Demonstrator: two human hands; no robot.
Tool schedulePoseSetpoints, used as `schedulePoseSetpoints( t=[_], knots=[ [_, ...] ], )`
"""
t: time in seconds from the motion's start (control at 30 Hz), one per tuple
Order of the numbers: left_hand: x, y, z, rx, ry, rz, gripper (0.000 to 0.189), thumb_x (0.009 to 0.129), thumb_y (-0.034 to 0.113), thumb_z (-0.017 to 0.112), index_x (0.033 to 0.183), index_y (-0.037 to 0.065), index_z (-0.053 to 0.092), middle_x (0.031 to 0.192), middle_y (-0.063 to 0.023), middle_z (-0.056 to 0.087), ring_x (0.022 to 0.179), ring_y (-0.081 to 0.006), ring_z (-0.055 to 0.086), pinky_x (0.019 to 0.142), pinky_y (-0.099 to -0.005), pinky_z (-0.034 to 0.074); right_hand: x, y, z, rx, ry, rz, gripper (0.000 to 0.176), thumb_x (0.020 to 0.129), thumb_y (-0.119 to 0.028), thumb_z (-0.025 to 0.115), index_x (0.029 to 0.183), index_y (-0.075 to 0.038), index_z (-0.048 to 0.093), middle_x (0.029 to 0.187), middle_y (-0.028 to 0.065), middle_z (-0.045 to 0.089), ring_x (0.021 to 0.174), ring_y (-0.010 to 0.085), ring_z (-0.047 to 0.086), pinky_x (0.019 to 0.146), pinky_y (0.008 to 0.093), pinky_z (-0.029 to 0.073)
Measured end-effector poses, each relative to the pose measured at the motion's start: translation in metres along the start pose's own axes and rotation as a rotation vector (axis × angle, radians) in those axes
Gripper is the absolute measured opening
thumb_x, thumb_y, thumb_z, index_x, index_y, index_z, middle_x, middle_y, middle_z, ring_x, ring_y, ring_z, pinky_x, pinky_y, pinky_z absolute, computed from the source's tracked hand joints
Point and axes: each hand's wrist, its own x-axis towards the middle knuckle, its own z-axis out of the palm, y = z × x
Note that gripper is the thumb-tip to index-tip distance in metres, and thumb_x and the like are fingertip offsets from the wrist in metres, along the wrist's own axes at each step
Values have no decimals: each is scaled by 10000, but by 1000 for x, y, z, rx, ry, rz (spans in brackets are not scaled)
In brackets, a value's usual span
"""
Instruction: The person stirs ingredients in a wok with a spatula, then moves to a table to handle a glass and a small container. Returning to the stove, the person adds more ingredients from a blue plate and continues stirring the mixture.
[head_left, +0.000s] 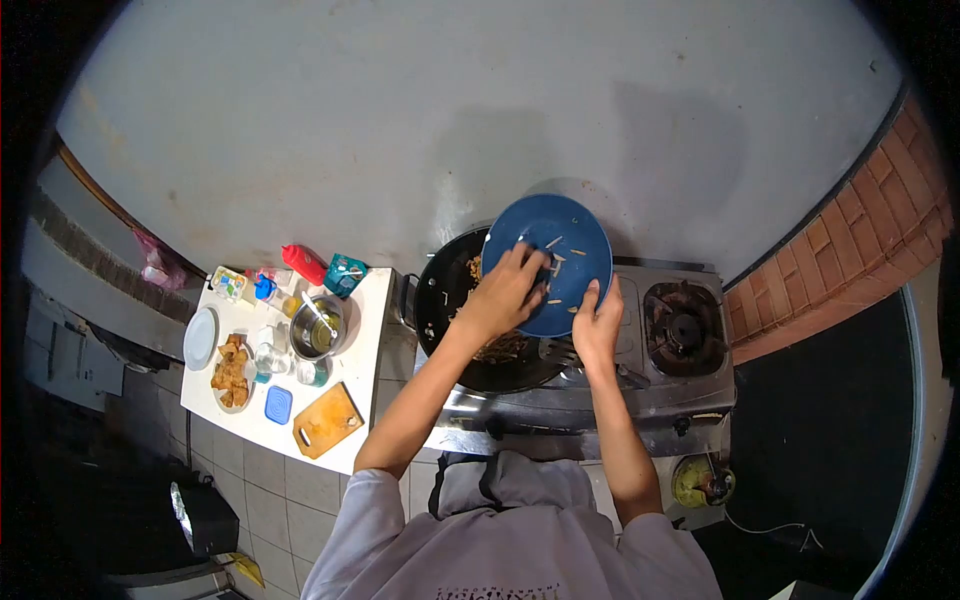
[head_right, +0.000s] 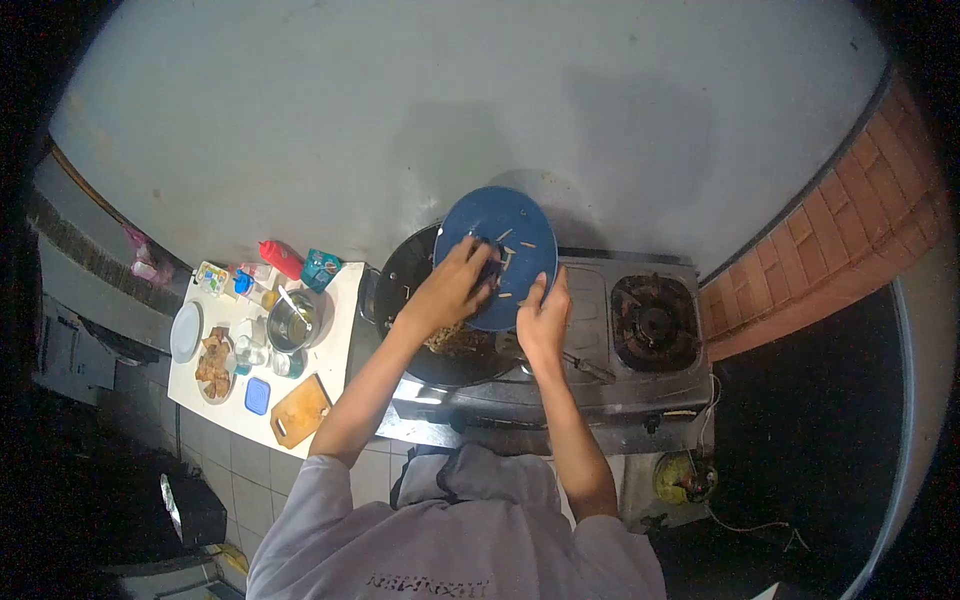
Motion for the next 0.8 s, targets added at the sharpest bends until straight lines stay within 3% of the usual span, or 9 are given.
schedulePoseSetpoints(
  t=[0.1,0.17,0.33,0.4,0.5,0.57,0.7,0.8],
  knots=[
    [-25,-2,-1,-6,-161,49,331,802,32,623,1118,9,529,1090,-187,497,1054,-392,518,932,-446,439,4,2,-9,-4,19,25,229,962,-61,390,1115,61,508,932,248,626,876,362,637,800,434,469],
    [-37,1,-15,-92,-258,-29,312,780,7,639,1084,21,566,1119,-179,508,1076,-384,537,920,-440,458,5,4,-13,-37,19,52,234,963,-63,392,1128,57,506,935,248,628,889,358,640,800,431,470],
    [-25,-4,-35,-73,-281,-121,331,800,48,654,1123,45,579,1160,-173,518,1111,-368,533,913,-430,472,3,5,-16,-26,47,4,242,964,-67,390,1146,52,496,929,243,634,866,376,645,777,430,477],
    [-5,10,-29,-81,-17,-28,355,839,123,647,1177,59,560,1191,-178,505,1121,-371,509,912,-430,461,1,2,-15,-10,37,22,241,964,-69,390,1147,48,494,925,241,634,858,384,645,766,430,479],
    [20,23,-15,-13,58,-23,382,869,175,631,1221,69,531,1197,-176,493,1120,-374,485,920,-421,443,-1,0,-12,-41,12,8,235,963,-71,391,1141,42,494,922,242,632,850,390,644,752,431,480],
    [30,17,-1,-73,119,53,378,859,134,633,1201,28,509,1140,-189,484,1095,-398,484,913,-449,429,-2,2,-9,-28,14,-20,225,961,-72,395,1130,38,495,918,243,630,849,385,645,746,431,478],
    [27,11,12,-134,123,106,349,838,94,631,1156,-1,525,1082,-181,507,1016,-359,514,870,-433,433,-3,0,-7,13,-7,43,223,960,-70,394,1125,38,499,922,247,629,858,389,642,753,435,475],
    [9,14,10,-351,-141,39,276,800,13,620,1066,-21,555,982,-161,563,964,-353,554,870,-430,446,-1,0,-8,10,14,21,221,961,-69,395,1119,42,503,928,248,630,867,383,643,761,437,473]
  ],
)
